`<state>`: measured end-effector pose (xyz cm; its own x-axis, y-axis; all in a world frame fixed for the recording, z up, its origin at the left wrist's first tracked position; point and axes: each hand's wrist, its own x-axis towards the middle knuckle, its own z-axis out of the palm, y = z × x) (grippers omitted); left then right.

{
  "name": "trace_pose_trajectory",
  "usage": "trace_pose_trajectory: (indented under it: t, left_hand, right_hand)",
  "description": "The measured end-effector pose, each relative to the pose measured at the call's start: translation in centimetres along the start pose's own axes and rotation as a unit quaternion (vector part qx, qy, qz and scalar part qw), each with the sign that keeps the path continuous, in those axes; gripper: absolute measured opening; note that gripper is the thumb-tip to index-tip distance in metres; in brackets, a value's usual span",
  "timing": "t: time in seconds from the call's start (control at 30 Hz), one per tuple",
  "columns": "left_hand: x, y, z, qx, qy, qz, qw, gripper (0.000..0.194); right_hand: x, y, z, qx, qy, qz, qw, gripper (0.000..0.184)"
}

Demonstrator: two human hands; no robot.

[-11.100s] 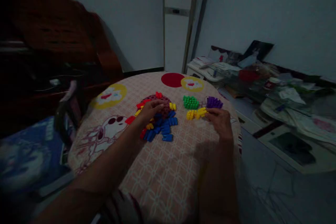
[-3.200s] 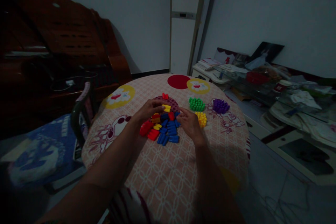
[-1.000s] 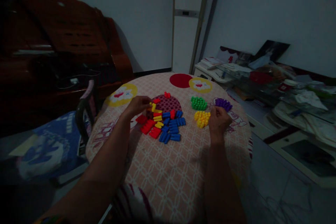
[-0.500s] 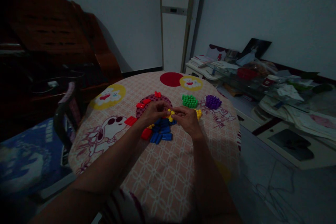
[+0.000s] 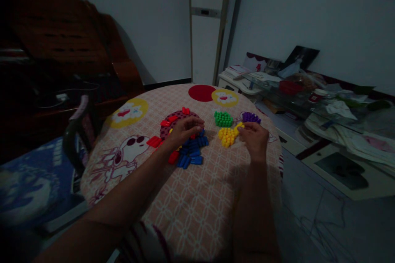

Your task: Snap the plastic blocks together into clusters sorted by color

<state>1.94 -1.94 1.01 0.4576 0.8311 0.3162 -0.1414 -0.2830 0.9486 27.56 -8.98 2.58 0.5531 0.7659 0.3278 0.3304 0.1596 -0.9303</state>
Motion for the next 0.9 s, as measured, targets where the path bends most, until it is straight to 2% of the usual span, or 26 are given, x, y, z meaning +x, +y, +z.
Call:
trace_pose_trajectory:
  t: [0.07, 0.13, 0.23, 0.33, 0.5, 0.7, 0.9]
  left_hand:
    - [0.1, -0.3, -0.3, 0.017, 0.004, 0.004, 1.0, 0.034]
    - [0.1, -0.5, -0.4, 0.028, 0.004, 0.005, 1.0, 0.032]
    - [0.1, -0.4, -0.4, 0.028, 0.001, 0.0, 1.0, 0.031]
    - [0.0, -0.1, -0.3, 0.017, 0.0, -0.008, 1.0, 0.03]
    - [0.0, 0.1, -0.4, 0.016, 0.002, -0.009, 1.0, 0.029]
    - [-0.2, 0.2, -0.4, 0.012, -0.004, -0.015, 1.0, 0.027]
    - [0.2, -0.6, -0.8, 0.039, 0.008, 0.001, 0.999, 0.027]
  right_hand:
    - [0.6, 1.4, -1.0, -0.109, 0.008, -0.006, 0.994, 0.031]
    - [0.9, 2.5, -1.4, -0.21, -0.008, -0.04, 0.977, 0.026]
    - [0.8, 3.5, -1.1, -0.297, -0.048, -0.075, 0.951, 0.021]
    - [0.6, 3.9, -0.9, -0.298, -0.1, -0.053, 0.948, 0.021]
    - [0.4, 4.4, -1.1, -0.273, -0.156, -0.003, 0.949, 0.034]
    - [0.6, 4.5, -0.9, -0.285, -0.145, -0.006, 0.947, 0.029]
    - [0.4, 4.2, -0.5, -0.226, -0.16, 0.039, 0.96, 0.029]
